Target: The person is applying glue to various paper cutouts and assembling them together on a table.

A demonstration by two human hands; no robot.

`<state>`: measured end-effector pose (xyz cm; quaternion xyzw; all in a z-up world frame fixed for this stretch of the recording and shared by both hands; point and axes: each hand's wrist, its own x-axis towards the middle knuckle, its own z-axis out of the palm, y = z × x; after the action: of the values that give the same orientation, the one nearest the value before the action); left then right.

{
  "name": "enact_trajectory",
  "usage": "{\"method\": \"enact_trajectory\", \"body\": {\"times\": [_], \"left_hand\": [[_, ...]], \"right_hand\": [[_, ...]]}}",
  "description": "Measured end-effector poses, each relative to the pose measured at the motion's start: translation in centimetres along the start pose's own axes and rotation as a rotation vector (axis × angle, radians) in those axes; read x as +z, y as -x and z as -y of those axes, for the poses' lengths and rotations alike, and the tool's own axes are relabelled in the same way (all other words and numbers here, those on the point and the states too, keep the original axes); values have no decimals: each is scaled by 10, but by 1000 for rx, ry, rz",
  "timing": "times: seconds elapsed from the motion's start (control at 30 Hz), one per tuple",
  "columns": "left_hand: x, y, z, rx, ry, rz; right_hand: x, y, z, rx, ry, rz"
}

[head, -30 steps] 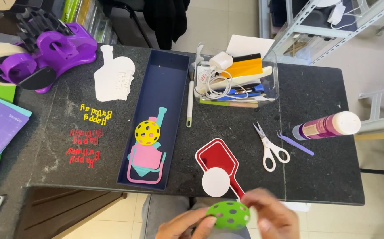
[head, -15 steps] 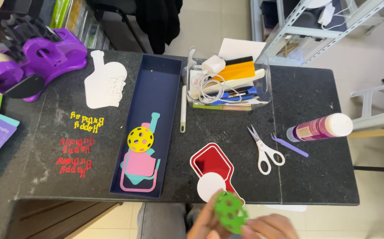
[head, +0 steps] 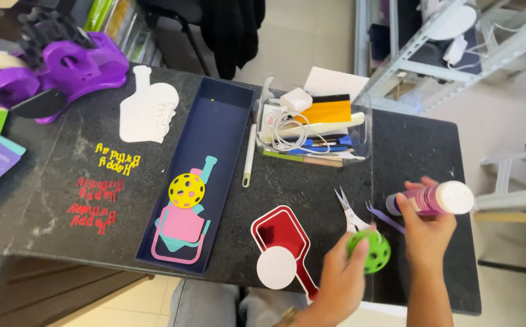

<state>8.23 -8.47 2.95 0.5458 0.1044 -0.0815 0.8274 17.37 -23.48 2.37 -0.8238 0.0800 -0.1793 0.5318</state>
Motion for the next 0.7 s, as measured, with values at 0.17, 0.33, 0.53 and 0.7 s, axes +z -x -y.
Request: {"method": "enact_trajectory", "body": {"times": [0.17, 0.33, 0.53, 0.7], "left_hand": [[70, -65, 29, -313, 715, -237], [97, -83, 35, -371, 838, -293], [100, -86, 36, -449, 840, -238], [97, -86, 38, -411, 792, -181]], "right_hand": [[6, 5, -17, -35, -140, -62], [2, 2, -43, -78, -143, -100], [-3, -1, -58, -62, -340, -120], [1, 1, -54, 6, -468, -178]]}}
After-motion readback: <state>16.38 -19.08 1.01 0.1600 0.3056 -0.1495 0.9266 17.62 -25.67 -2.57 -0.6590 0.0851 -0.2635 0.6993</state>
